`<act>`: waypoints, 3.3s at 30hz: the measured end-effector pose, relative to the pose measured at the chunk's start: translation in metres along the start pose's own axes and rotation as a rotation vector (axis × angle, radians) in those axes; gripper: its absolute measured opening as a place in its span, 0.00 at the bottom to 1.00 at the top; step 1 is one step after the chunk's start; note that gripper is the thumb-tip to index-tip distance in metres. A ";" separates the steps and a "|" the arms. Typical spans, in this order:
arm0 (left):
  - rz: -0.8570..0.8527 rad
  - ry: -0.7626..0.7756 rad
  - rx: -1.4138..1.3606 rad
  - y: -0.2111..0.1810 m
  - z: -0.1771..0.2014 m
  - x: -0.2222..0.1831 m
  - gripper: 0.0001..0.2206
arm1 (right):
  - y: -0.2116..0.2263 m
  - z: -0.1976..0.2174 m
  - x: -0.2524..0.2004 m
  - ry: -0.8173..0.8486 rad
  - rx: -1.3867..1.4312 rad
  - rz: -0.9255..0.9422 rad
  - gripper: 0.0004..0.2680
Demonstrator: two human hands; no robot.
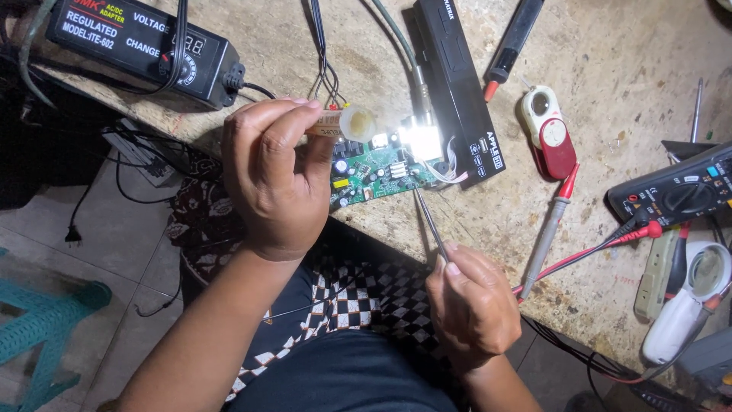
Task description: Repairing an electronic circuit board by soldering components and testing connections with a multimeter
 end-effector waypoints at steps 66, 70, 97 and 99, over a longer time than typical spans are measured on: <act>-0.087 0.156 -0.387 -0.063 -0.003 0.001 0.13 | 0.015 0.073 0.065 0.190 0.172 -0.262 0.04; -0.055 0.135 -0.392 -0.060 -0.005 -0.001 0.09 | 0.011 0.070 0.062 0.193 0.163 -0.256 0.04; -0.075 0.011 -0.312 -0.031 -0.007 -0.022 0.16 | -0.062 0.051 -0.002 -0.208 0.642 -0.916 0.06; -0.063 0.063 -0.189 -0.018 0.000 -0.016 0.16 | -0.070 0.052 -0.010 -0.218 0.640 -0.932 0.06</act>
Point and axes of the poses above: each hand's wrist, its own x-axis towards the middle knuckle, its own z-axis out of the back of the hand, y = z × x, the point moved 9 cm from there along x, towards the middle knuckle, and after that the axes turned 13 degrees about -x, right-handed, at the moved point
